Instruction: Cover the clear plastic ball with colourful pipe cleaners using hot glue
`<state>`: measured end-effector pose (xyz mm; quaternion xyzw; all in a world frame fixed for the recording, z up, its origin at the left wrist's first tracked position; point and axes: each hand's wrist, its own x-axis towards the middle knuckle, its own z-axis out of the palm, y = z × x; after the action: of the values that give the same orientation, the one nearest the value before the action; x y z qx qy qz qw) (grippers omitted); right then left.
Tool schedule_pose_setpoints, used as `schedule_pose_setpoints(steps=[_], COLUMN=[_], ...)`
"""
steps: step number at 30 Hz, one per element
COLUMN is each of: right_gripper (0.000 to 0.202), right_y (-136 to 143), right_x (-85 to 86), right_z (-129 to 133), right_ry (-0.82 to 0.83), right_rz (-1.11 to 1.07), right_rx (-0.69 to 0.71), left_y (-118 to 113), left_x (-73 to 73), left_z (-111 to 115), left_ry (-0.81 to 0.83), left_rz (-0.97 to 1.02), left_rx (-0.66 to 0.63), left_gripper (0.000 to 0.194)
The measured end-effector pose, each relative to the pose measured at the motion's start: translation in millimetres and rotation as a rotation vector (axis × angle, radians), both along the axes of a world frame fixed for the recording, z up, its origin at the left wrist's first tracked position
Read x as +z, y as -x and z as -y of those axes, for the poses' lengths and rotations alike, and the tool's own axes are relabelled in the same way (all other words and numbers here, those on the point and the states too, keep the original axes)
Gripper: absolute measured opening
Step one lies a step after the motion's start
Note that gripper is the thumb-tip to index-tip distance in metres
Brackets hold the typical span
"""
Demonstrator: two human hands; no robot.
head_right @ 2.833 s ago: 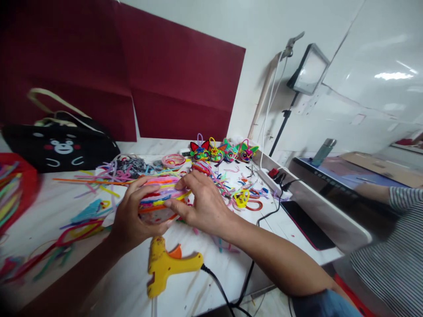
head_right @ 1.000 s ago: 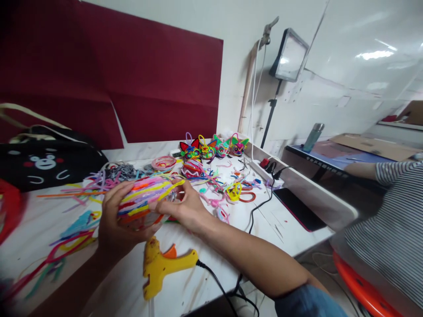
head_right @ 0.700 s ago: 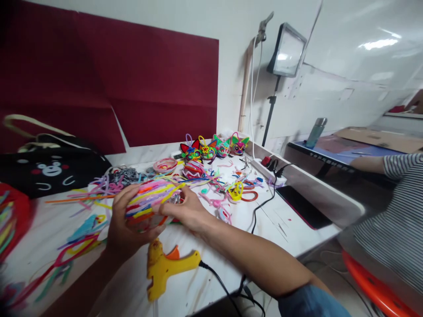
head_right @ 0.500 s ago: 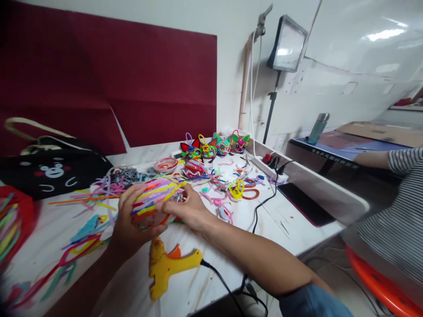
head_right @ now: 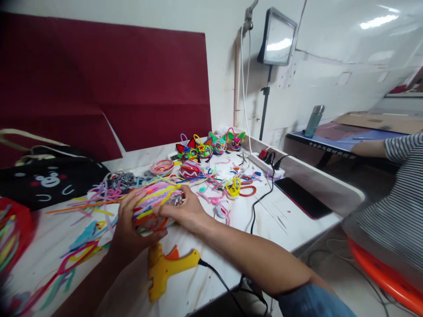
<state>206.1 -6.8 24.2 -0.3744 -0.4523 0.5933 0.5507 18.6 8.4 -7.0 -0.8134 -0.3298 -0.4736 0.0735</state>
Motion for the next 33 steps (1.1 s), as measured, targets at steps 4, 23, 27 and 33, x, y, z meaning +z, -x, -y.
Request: schedule_pose_setpoints(steps=[4, 23, 27, 33], right_gripper=[0.072, 0.076, 0.076, 0.077], right_y=[3.4, 12.1, 11.4, 10.4], right_x=[-6.1, -17.4, -17.2, -17.2], right_z=[-0.6, -0.1, -0.9, -1.5], right_ry=[0.008, 0.024, 0.045, 0.028], right_rz=[0.071, 0.057, 0.061, 0.054], right_rx=[-0.014, -0.015, -0.013, -0.019], left_y=[-1.8, 0.6, 4.1, 7.6], left_x=[2.3, 0.7, 0.6, -1.3], left_z=[2.1, 6.7, 7.6, 6.3], left_ry=[-0.039, 0.171, 0.274, 0.364], left_rz=[-0.001, -0.072, -0.018, 0.041], left_rx=[0.014, 0.078, 0.028, 0.008], left_gripper=[0.08, 0.091, 0.076, 0.051])
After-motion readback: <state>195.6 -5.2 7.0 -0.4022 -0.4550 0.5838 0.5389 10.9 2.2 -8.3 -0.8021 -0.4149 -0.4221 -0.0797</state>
